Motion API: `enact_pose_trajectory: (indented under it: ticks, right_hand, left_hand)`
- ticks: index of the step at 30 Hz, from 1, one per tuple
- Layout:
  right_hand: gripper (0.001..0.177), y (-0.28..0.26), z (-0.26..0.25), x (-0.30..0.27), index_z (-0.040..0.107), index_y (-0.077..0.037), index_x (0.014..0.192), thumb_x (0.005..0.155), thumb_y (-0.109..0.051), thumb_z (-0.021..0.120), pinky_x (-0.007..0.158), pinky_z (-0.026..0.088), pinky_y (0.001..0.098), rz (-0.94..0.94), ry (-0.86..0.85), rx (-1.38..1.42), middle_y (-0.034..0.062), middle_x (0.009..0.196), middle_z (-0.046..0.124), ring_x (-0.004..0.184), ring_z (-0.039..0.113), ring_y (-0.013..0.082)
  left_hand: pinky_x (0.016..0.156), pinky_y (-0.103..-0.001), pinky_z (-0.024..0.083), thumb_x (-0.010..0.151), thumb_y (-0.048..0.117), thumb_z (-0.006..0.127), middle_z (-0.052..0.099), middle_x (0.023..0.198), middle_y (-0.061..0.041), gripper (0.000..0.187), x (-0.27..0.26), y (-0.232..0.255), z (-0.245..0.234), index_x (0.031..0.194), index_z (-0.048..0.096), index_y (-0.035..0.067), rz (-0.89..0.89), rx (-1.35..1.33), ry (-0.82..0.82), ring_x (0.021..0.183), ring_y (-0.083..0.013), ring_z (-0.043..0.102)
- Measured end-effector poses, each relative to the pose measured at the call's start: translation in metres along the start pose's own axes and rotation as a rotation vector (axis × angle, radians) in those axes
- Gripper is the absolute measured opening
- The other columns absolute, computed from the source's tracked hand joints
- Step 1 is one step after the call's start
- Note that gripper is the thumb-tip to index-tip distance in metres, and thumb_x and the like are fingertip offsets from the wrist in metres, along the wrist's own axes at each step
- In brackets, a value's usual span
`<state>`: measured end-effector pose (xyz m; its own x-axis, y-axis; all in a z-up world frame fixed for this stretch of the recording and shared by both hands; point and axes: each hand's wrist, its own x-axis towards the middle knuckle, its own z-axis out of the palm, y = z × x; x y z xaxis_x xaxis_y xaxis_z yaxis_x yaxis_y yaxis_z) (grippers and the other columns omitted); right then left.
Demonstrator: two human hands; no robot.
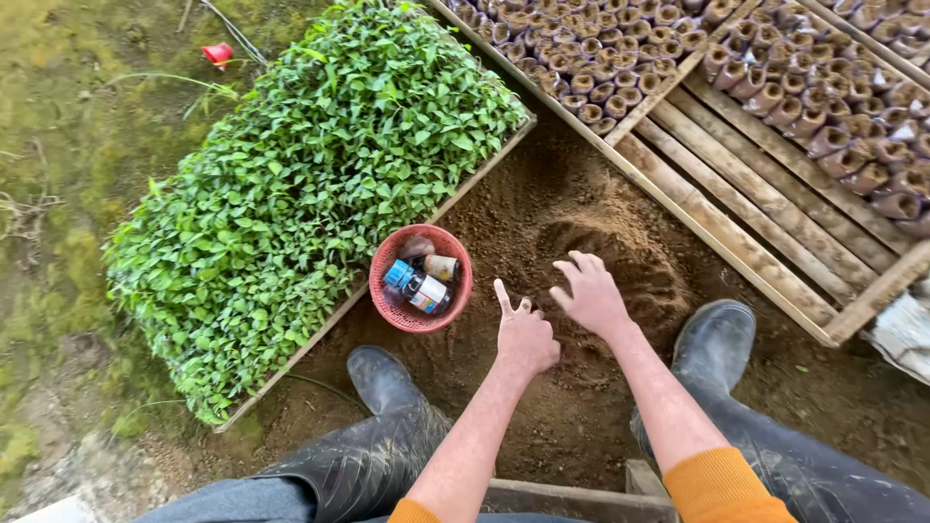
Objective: The person sits on a low stool and repeatedly scoops soil from a pile on the ground, packs it into small plastic seedling pots, and places the filled pots into a wooden tray. The person also reaches into a red basket to retrieve small containers during the process.
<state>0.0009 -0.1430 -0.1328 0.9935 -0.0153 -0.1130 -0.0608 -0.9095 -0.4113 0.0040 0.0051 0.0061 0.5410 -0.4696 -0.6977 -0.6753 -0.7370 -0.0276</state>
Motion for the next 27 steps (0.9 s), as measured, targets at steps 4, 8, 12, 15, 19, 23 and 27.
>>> enact_pose_trajectory:
  ticks: [4, 8, 12, 15, 19, 23, 27]
  right_hand:
    - [0.065, -0.019, 0.031, -0.004, 0.045, -0.033, 0.149, 0.091, -0.056, 0.060, 0.114, 0.039, 0.0483, -0.101, -0.195, -0.268, 0.0100, 0.158, 0.040, 0.149, 0.034, 0.0325]
    - [0.030, 0.007, 0.065, -0.016, 0.063, -0.027, 0.126, 0.097, -0.033, 0.057, 0.104, 0.048, 0.0385, -0.154, 0.088, -0.235, 0.0052, 0.141, 0.055, 0.135, 0.052, 0.0269]
    - [0.020, 0.056, 0.083, -0.037, 0.069, -0.019, 0.109, 0.099, -0.012, 0.054, 0.099, 0.051, 0.0231, -0.193, 0.197, -0.188, -0.0014, 0.121, 0.066, 0.123, 0.060, 0.0169]
    - [0.019, 0.043, 0.035, -0.047, 0.075, -0.008, 0.104, 0.095, 0.001, 0.061, 0.099, 0.056, 0.0300, -0.066, 0.114, -0.101, 0.0067, 0.107, 0.074, 0.109, 0.069, 0.0248]
    - [0.017, 0.035, -0.006, -0.041, 0.081, -0.029, 0.098, 0.085, -0.018, 0.082, 0.090, 0.055, 0.0232, 0.402, 0.247, 0.516, -0.0088, 0.100, 0.078, 0.098, 0.072, 0.0071]
    - [0.028, -0.001, -0.079, -0.043, 0.080, -0.011, 0.109, 0.082, -0.005, 0.081, 0.090, 0.058, 0.0334, 0.375, 0.043, 0.917, 0.0129, 0.109, 0.077, 0.103, 0.071, 0.0188]
    - [0.047, 0.055, -0.029, -0.061, 0.071, -0.025, 0.128, 0.082, -0.021, 0.083, 0.088, 0.060, 0.0298, 0.420, -0.029, 0.496, -0.0017, 0.119, 0.075, 0.111, 0.070, 0.0160]
  left_hand:
    - [0.118, -0.079, -0.012, 0.090, 0.035, 0.042, 0.064, 0.140, 0.003, 0.050, -0.001, -0.015, 0.009, 0.127, 0.071, 0.017, -0.045, 0.016, 0.019, 0.141, -0.0221, 0.040]
    - [0.117, -0.081, -0.010, 0.088, 0.033, 0.042, 0.063, 0.140, 0.002, 0.050, 0.004, -0.025, 0.019, 0.124, 0.072, 0.016, -0.047, 0.005, 0.039, 0.141, -0.0241, 0.039]
    - [0.118, -0.080, -0.011, 0.088, 0.033, 0.043, 0.063, 0.140, 0.005, 0.048, 0.010, -0.010, 0.018, 0.123, 0.073, 0.018, 0.001, 0.011, 0.064, 0.142, -0.0219, 0.038]
    - [0.118, -0.079, -0.011, 0.087, 0.034, 0.045, 0.066, 0.136, 0.006, 0.046, 0.022, 0.005, 0.022, 0.120, 0.074, 0.021, 0.067, -0.012, 0.149, 0.139, -0.0203, 0.041]
    - [0.120, -0.077, -0.011, 0.086, 0.033, 0.046, 0.069, 0.132, 0.006, 0.044, 0.043, 0.024, 0.030, 0.117, 0.076, 0.022, 0.122, -0.054, 0.232, 0.138, -0.0192, 0.043]
    - [0.118, -0.079, -0.013, 0.082, 0.034, 0.053, 0.070, 0.132, 0.003, 0.045, 0.072, 0.038, 0.047, 0.119, 0.075, 0.019, 0.165, -0.157, 0.330, 0.135, -0.0204, 0.049]
    - [0.118, -0.080, -0.012, 0.081, 0.034, 0.050, 0.077, 0.114, 0.001, 0.041, 0.049, 0.038, 0.022, 0.105, 0.080, 0.019, 0.150, -0.108, 0.356, 0.125, -0.0216, 0.055]
